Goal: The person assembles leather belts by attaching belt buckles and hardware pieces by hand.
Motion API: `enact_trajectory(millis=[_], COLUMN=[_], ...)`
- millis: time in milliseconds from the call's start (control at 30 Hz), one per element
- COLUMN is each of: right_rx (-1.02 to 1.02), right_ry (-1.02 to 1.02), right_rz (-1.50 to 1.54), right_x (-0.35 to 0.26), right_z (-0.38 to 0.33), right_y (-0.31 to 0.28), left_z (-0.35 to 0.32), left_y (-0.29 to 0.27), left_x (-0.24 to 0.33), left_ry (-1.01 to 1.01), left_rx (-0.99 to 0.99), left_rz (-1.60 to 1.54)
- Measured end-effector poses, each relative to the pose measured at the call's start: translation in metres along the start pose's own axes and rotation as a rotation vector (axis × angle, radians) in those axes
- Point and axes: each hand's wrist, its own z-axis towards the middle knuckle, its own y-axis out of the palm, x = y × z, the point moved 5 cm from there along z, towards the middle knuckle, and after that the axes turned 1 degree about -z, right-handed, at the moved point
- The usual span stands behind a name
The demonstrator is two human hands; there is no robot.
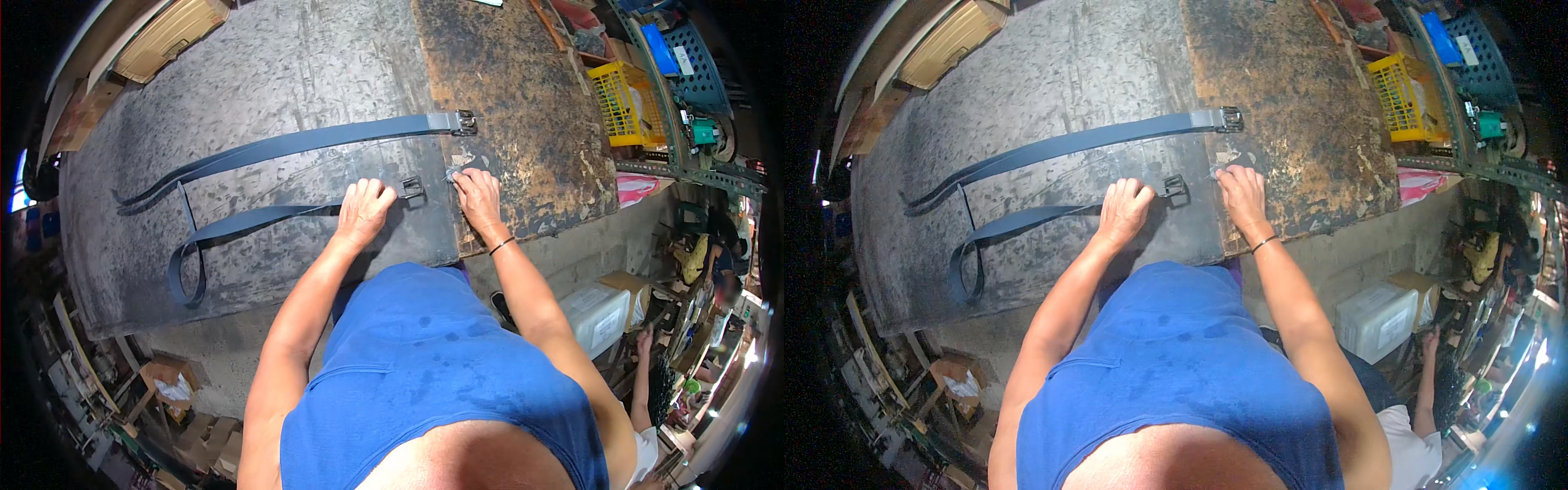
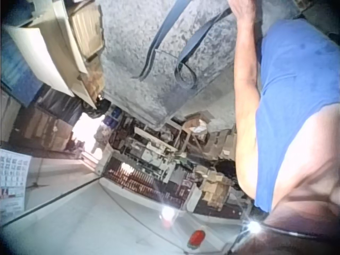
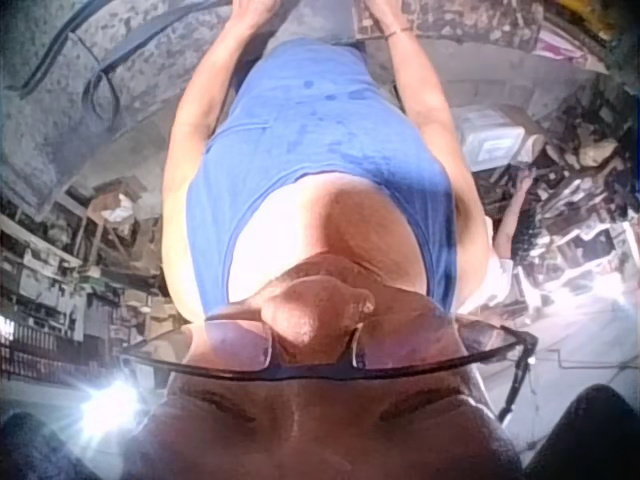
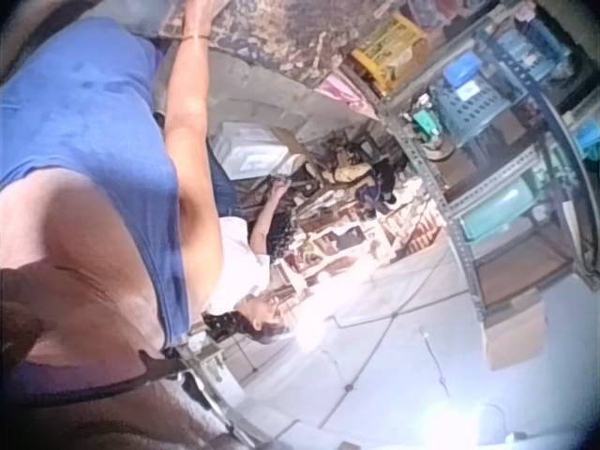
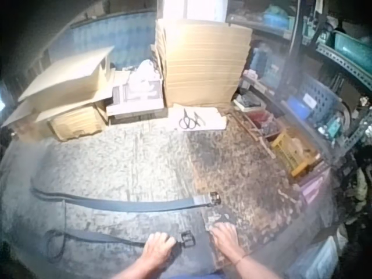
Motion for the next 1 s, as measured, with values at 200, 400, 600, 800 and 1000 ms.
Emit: enact_trajectory(millis=[200,400,600,800,1000], right_rx=[-0.014,0.026,-0.12,0.009,-0.11], right_ry=[0.054,-0.173,-0.28,-0.209,-0.228], right_rz=[0.034,0.282,0.141,0.208,0.173], right_x=[0.0,-0.068,-0.055,-0.047,-0.06], right_z=[0.011,0.045,0.034,0.048,0.01], right_y=[-0.005,0.0,0.013,-0.008,0.007], left_z=[-0.028,-0.021,-0.021,-0.017,-0.012], left_y=[0.001,0.006,0.006,0.006,0.003], left_x=[0.008,0.01,0.008,0.006,0.008], left_ry=[0.036,-0.12,-0.168,-0.211,-0.239], left_rx=[0.154,0.189,0.189,0.141,0.067], left_rz=[-0.199,-0.253,-0.262,-0.267,-0.248])
